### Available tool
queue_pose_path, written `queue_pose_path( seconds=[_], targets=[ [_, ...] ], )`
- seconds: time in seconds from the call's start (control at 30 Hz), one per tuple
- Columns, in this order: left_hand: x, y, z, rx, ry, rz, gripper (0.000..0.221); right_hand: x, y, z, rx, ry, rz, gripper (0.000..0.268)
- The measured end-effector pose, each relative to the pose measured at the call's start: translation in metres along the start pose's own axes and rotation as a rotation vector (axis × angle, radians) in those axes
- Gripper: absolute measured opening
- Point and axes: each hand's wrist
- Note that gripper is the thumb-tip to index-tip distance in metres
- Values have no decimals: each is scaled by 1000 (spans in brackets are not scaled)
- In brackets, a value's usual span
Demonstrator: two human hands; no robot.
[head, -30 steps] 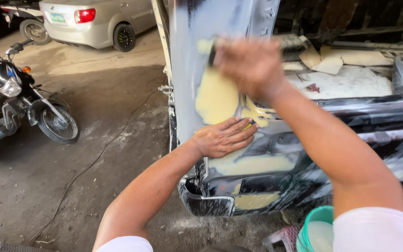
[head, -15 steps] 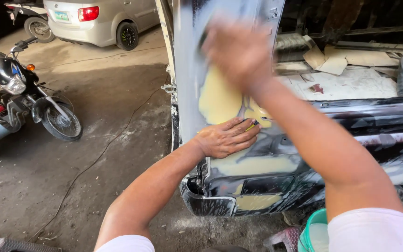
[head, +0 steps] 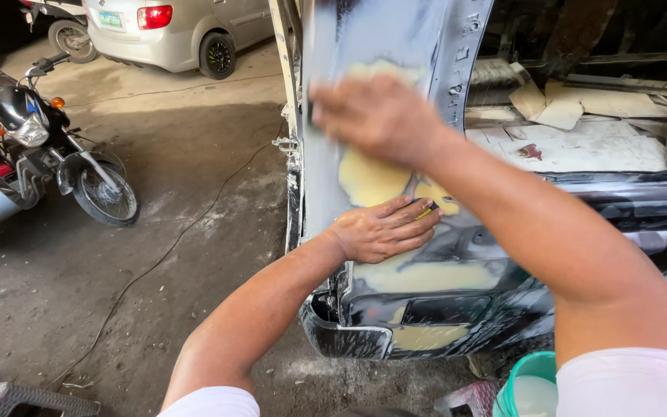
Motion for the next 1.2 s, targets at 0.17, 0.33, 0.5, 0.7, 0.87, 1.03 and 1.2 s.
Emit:
queue_pose_path(
  seconds=[0.17,0.33,0.5,0.7,0.87,1.03,1.2],
  targets=[
    [5,-3,3,-27,-7,37,50,-3,7,20,301,-72,37,13],
    [8,-3,3,-29,-78,34,50,4,3,-7,36,10,-18,17],
    [2,-3,4,-24,-2,32,50,-8,22,32,672,-13,-70,15],
    [15,-7,6,-22,-91,52,52,28,5,-26,-18,-57,-133,22],
    [6,-4,4,-17,10,53,49,10,38,24,348,-80,-113,18],
    [21,-9,7,-38,-112,42,52,44,-5,-43,24,2,-212,36],
    [1,-3,3,-25,33,91,47,-34,21,27,512,-78,-18,23]
  ],
)
Point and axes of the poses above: each hand's wrist, its own y-axis towards the middle knuckle, its own x-axis out of the palm, z = x × y, and after that the axes turned 4 degrees about z, right-handed
